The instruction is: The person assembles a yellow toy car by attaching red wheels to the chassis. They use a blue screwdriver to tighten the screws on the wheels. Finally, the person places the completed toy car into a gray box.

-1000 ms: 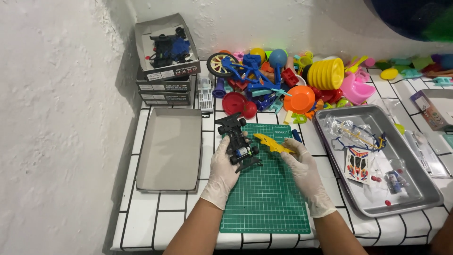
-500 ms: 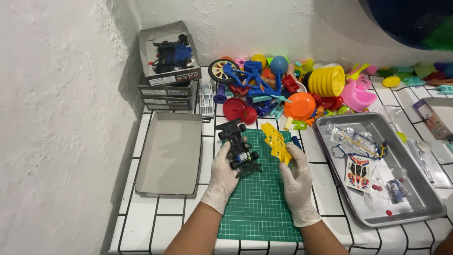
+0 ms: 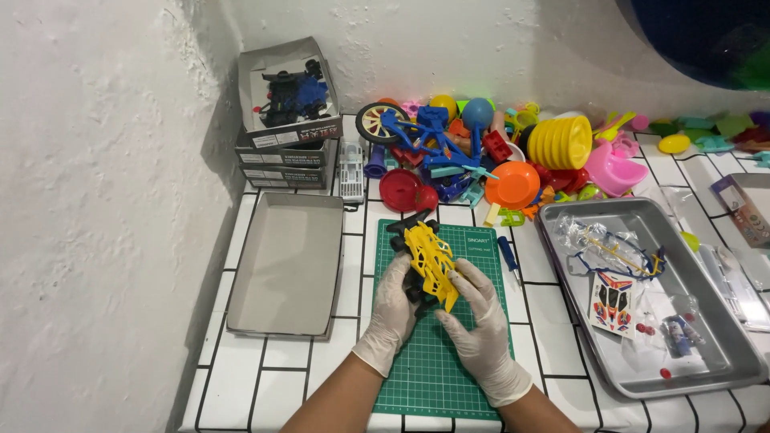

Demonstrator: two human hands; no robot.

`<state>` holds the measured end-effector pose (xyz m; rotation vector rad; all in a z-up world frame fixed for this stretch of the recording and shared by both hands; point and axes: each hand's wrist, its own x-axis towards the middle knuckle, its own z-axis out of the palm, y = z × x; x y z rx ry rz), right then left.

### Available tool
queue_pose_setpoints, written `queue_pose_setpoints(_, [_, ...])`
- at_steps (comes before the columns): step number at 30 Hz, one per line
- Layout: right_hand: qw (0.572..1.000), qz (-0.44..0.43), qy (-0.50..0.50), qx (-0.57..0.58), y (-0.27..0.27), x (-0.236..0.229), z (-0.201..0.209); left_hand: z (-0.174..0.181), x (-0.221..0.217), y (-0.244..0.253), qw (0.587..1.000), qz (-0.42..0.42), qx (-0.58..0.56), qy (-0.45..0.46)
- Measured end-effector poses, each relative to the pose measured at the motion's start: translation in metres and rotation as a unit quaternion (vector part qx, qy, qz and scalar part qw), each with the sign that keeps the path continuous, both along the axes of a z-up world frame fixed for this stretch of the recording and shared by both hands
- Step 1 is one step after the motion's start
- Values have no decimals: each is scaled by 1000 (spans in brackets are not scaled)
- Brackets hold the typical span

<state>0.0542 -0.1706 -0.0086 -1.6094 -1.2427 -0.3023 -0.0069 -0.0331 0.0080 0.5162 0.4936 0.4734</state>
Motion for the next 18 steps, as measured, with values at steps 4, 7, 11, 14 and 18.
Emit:
queue_pose_setpoints(4, [1000,-6,5,3,0,1,-2,-15,4,-2,999,19,-20,-23])
queue_pose_setpoints(7, [1000,9,6,13,0,0,0,-18,3,-3,996,-7,60,-67])
queue_pose_setpoints(11, [1000,8,5,8,1,1,-3,-31,6,-1,995,7,76,-58])
queue_pose_setpoints(14, [1000,0,6,10,2,1,-4,-36,8,-2,996,22,78,-25])
queue_pose_setpoints(18, [1000,1,4,17,2,4,-8,-38,7,-3,987,22,161,-14])
